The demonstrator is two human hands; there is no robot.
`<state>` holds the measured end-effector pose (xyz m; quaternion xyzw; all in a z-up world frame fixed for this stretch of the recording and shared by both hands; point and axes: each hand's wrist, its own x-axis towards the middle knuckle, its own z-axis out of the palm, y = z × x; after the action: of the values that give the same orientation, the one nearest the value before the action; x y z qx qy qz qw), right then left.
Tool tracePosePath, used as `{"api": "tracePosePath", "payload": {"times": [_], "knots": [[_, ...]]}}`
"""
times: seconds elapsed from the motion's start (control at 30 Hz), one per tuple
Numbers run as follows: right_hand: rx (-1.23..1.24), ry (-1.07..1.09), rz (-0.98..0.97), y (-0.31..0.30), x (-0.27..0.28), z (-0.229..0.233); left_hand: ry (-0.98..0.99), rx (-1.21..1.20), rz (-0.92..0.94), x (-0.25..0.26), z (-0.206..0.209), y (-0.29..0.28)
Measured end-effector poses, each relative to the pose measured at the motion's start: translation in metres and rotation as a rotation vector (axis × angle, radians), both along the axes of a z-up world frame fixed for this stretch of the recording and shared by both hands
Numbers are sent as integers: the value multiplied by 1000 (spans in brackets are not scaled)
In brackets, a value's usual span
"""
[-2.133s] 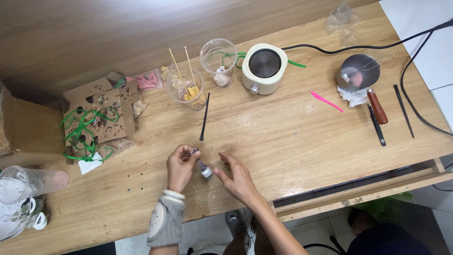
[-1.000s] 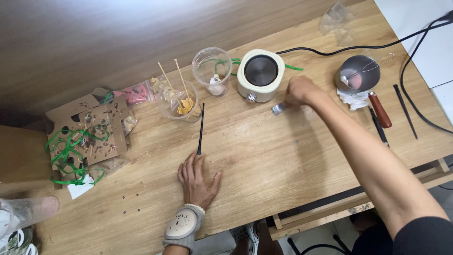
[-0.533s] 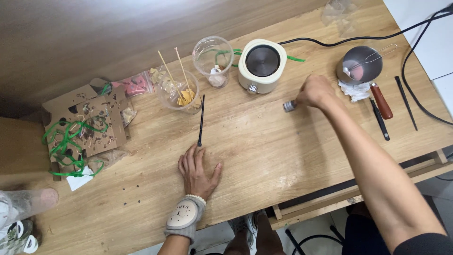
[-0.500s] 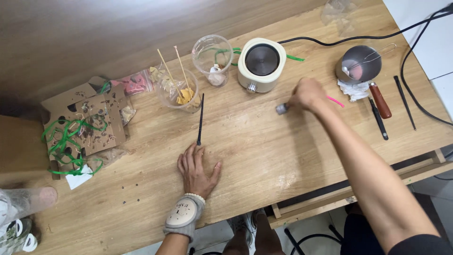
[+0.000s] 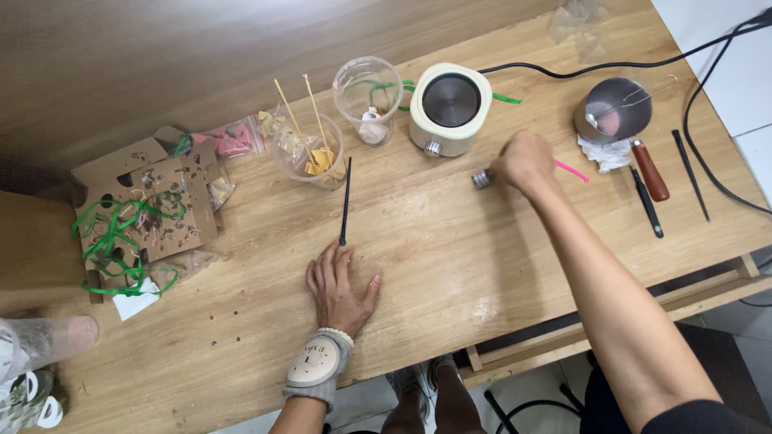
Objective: Preparing, arranging, and packaging small triangular wax melts into decorative boxes.
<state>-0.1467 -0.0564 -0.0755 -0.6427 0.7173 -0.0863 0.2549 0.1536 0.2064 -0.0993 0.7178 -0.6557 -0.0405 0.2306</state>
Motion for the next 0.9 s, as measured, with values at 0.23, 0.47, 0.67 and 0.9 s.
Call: {"api": "tracePosePath", "payload": {"times": [0.23, 0.47, 0.67, 0.9], "knots": [[-154, -210, -72, 19, 20, -22, 24, -2, 10, 1, -1, 2], [-236, -292, -100, 29, 50, -18, 14, 6, 3, 0, 3, -2], [-279, -289, -68, 40, 67, -16, 33, 17, 3, 1, 5, 0], [-243, -358, -107, 44, 80, -7, 33, -10, 4, 0, 5, -1]]}}
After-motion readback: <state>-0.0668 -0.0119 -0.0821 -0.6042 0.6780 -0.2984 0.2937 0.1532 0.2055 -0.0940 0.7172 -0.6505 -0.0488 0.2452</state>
